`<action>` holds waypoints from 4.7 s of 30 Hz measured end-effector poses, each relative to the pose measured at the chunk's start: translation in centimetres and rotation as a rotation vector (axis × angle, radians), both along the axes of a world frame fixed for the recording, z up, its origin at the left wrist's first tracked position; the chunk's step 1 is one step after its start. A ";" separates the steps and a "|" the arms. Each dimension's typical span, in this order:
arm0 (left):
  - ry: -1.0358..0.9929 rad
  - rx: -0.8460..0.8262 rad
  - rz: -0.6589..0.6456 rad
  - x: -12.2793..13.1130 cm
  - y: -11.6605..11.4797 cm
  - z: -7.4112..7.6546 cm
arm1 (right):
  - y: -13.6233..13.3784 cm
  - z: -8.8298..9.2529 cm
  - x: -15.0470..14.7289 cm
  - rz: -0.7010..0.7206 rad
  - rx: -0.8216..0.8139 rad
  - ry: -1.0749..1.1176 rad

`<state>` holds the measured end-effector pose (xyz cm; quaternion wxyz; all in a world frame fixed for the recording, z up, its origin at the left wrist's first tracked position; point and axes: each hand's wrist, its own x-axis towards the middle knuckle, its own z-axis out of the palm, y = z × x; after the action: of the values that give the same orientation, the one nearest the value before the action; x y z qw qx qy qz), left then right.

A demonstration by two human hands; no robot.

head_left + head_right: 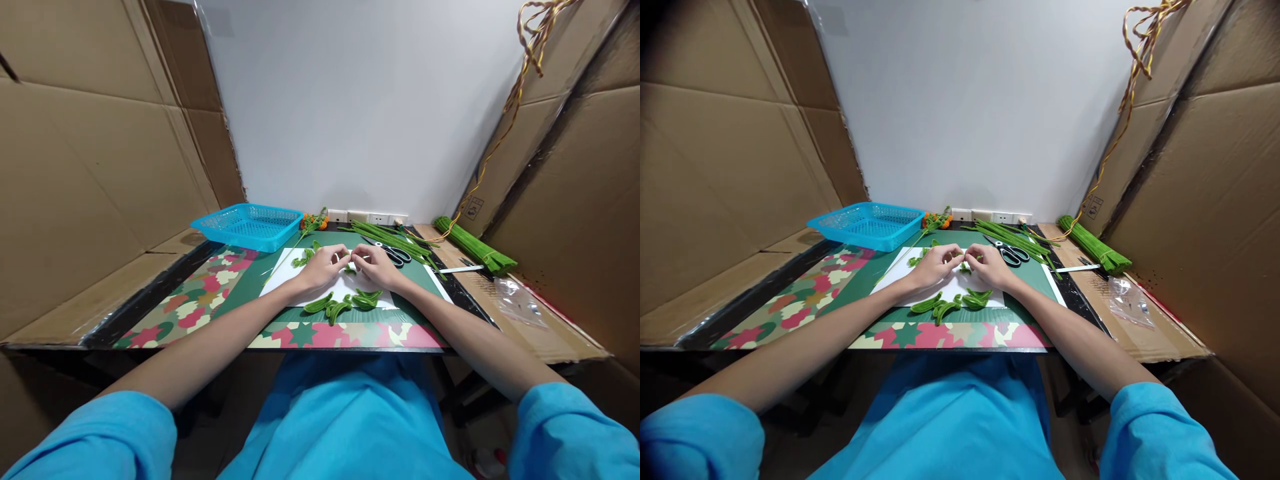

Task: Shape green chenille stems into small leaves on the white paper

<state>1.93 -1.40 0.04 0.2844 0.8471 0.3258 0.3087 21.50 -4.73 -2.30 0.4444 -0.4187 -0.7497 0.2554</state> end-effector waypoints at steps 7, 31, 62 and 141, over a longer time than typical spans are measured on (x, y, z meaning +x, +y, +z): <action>-0.024 0.021 0.035 0.1 -0.2 0.4 | -0.1 0.1 0.2 0.032 -0.030 -0.006; -0.029 0.145 0.081 0.6 -1.8 -0.6 | -0.2 0.0 -0.1 -0.317 0.374 -0.403; -0.296 -0.367 -0.013 0.8 -0.6 0.5 | -0.6 0.3 0.4 -0.408 0.499 -0.369; -0.248 -0.135 0.093 1.2 -2.2 0.6 | -1.0 0.2 0.0 -0.367 0.442 -0.389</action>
<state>3.16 -3.57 0.66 0.3642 0.7655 0.3471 0.4012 21.47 -5.70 -2.14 0.4117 -0.4807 -0.7699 -0.0819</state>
